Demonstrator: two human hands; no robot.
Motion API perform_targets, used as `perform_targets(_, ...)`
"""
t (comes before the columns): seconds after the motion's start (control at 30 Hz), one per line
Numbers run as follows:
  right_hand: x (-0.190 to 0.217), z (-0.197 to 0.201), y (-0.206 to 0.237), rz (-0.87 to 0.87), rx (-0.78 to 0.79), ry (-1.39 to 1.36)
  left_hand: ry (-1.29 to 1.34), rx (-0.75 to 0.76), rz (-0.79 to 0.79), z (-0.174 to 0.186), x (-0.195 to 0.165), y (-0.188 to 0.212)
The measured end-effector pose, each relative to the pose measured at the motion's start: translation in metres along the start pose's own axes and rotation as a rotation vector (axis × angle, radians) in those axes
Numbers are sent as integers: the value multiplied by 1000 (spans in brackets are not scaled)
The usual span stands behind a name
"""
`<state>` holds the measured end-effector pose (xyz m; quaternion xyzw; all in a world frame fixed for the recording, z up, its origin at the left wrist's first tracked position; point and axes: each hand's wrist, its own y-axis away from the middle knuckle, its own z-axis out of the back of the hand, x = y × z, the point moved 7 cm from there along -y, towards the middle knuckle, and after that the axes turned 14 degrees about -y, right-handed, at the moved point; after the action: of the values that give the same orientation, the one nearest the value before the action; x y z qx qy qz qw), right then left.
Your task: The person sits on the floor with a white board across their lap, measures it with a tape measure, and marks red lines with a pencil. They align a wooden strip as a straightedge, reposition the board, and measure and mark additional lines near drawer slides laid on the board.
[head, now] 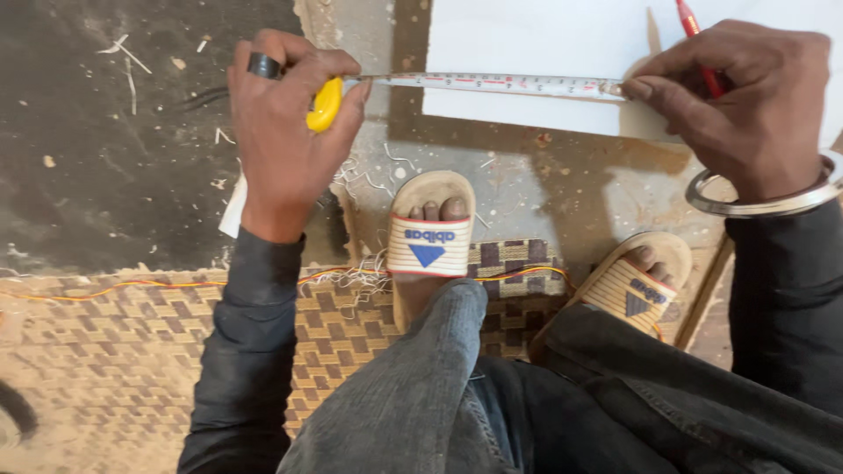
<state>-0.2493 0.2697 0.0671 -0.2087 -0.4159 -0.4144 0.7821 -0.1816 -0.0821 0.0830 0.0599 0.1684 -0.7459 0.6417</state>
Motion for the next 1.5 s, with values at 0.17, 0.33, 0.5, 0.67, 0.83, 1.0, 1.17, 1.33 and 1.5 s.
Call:
perform_targets(0.17,7,1,-4,-61,-1,-19,-13,-26,11,-1,1,4)
perform_targets(0.33,11,1,-9,-96,-25,-43,-29,-49,12,-1,0,6)
perform_targets(0.5,13,1,-8,-78,-19,4,-40,-62,9,-1,0,7)
perform_targets(0.67,13,0,-7,8,-10,45,-42,-77,1,-1,0,8)
perform_targets(0.83,8,1,-5,-34,-15,37,-63,-71,11,-2,1,10)
perform_targets(1.0,13,1,-6,20,-14,40,-77,-92,9,-3,0,10)
perform_targets(1.17,13,1,-7,-2,-15,43,-73,-97,15,-2,1,11)
perform_targets(1.33,14,1,-6,12,-14,53,-75,-100,13,-1,2,12)
perform_targets(1.5,16,1,-6,35,-15,79,-85,-112,15,-1,3,12)
